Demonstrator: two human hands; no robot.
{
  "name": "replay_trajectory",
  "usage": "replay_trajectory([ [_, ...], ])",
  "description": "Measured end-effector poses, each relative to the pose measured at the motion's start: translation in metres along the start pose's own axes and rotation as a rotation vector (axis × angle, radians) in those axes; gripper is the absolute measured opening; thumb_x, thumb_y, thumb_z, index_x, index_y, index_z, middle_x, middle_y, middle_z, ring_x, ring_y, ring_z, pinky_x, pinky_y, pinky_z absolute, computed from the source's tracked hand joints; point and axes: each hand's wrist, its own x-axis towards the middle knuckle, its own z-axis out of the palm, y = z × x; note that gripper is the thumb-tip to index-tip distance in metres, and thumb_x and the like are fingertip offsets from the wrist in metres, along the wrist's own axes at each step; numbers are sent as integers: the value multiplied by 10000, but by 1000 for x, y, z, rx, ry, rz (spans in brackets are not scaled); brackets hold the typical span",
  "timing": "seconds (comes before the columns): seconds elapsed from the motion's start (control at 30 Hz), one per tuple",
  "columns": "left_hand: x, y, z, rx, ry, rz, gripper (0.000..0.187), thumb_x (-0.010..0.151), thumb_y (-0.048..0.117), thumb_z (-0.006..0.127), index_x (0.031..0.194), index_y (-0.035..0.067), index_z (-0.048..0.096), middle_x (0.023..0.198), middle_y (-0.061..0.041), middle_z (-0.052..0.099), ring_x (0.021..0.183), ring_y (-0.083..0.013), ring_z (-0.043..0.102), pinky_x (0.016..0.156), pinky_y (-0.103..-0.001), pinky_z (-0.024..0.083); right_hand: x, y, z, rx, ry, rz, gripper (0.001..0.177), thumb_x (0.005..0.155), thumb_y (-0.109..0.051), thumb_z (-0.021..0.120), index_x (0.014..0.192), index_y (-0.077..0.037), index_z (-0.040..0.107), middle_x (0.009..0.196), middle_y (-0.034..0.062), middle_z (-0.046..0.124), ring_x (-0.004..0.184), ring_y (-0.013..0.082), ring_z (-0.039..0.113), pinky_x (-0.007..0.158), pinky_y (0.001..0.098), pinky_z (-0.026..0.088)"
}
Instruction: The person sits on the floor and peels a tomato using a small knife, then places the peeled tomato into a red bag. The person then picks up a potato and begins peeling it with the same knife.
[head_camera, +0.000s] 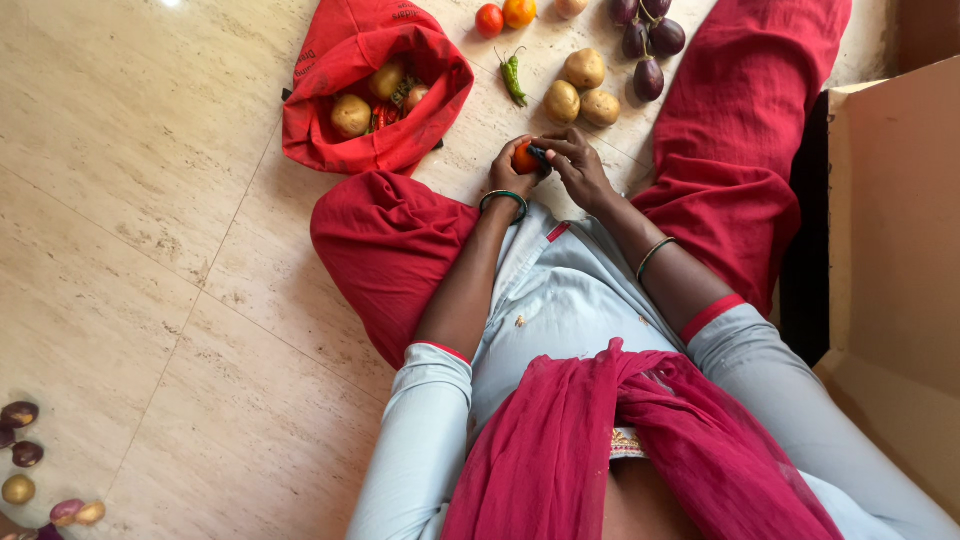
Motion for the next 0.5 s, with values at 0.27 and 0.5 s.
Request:
replay_trajectory([
  [0.27,2,-3,1,105,20,0,713,646,113,939,1308,89,675,1218,-89,740,1110,-172,694,972,-311,571,0,-24,5,-148,22,105,315,938,-43,710,1228,-157,754,1268,127,632,1058,253,665,776,357,552],
  [0.5,2,2,1,80,14,12,664,678,130,933,1289,79,679,1217,-101,746,1113,-179,703,985,-322,576,0,-8,10,-198,148,-22,352,920,-7,762,1248,-135,766,1133,132,617,1007,264,660,818,362,568],
])
